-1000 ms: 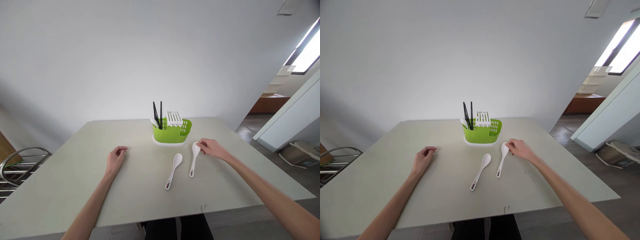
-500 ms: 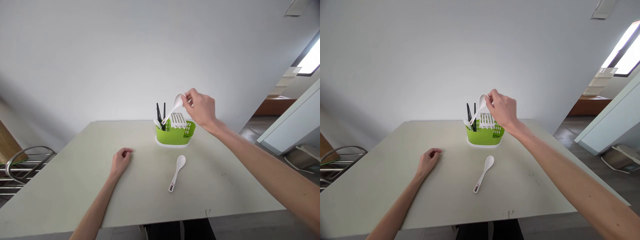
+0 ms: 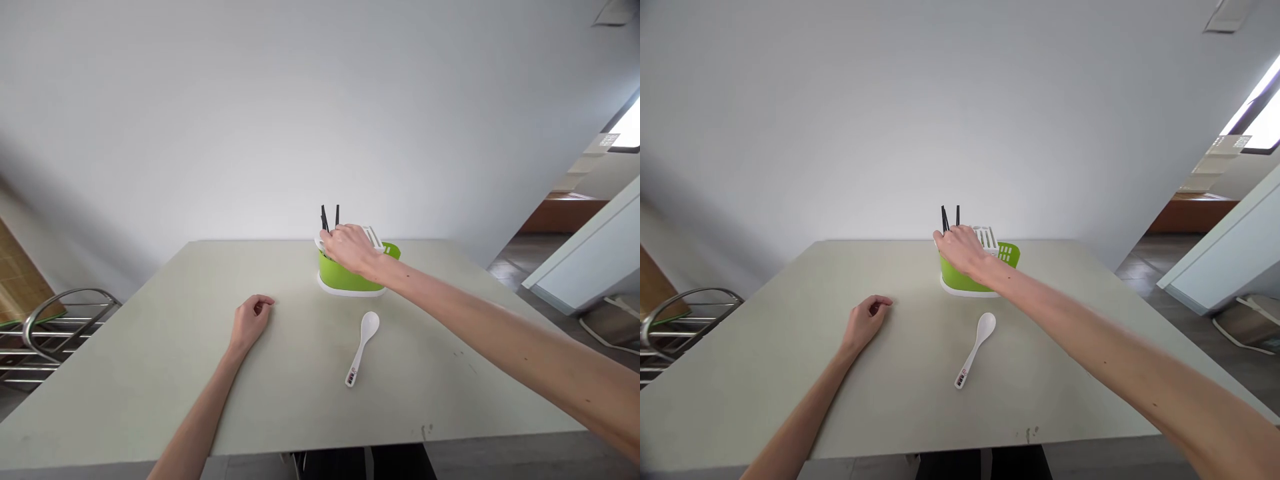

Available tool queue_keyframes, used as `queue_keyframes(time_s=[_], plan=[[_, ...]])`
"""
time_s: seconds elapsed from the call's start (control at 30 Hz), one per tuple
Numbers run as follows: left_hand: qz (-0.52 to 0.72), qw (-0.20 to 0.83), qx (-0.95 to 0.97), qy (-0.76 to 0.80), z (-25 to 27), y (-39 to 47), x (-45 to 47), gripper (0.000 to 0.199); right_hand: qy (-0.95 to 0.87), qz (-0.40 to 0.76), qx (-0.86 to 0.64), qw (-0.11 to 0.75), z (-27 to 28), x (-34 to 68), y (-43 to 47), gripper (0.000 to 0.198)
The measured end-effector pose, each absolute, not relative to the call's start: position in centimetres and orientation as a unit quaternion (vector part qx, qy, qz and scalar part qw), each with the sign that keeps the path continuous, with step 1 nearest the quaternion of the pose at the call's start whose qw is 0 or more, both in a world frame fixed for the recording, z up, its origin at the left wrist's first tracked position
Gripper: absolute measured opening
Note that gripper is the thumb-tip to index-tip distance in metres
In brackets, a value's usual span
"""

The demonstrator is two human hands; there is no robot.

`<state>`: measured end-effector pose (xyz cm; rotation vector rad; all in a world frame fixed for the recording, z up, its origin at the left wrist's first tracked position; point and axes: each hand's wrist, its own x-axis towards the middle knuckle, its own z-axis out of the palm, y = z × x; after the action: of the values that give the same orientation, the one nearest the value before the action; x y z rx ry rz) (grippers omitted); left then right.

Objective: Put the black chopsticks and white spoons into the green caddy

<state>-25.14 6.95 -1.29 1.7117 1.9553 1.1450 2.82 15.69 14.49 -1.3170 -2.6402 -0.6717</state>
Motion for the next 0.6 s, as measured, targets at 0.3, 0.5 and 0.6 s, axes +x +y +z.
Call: queue_keyframes(time_s=[0.3,0.5,0.6], plan=[[0.395,0.142,0.601,0.68,-1.5,7.2,-25.3,0.027,-0.877,-0.155,-0.453,0.044,14.0,1.4,16.0,0.022],[0.392,0.142,0.6,0.683,-1.2,7.0,-25.2,0.027,-0.889,-0.096,-0.444,0.065,14.8,2.2,15.2,0.031],[0.39,0.142,0.6,0.684,-1.1,6.9,-25.2,0.027,-0.888,-0.046,-0.44,0.126,15.4,3.9,14.4,0.037]])
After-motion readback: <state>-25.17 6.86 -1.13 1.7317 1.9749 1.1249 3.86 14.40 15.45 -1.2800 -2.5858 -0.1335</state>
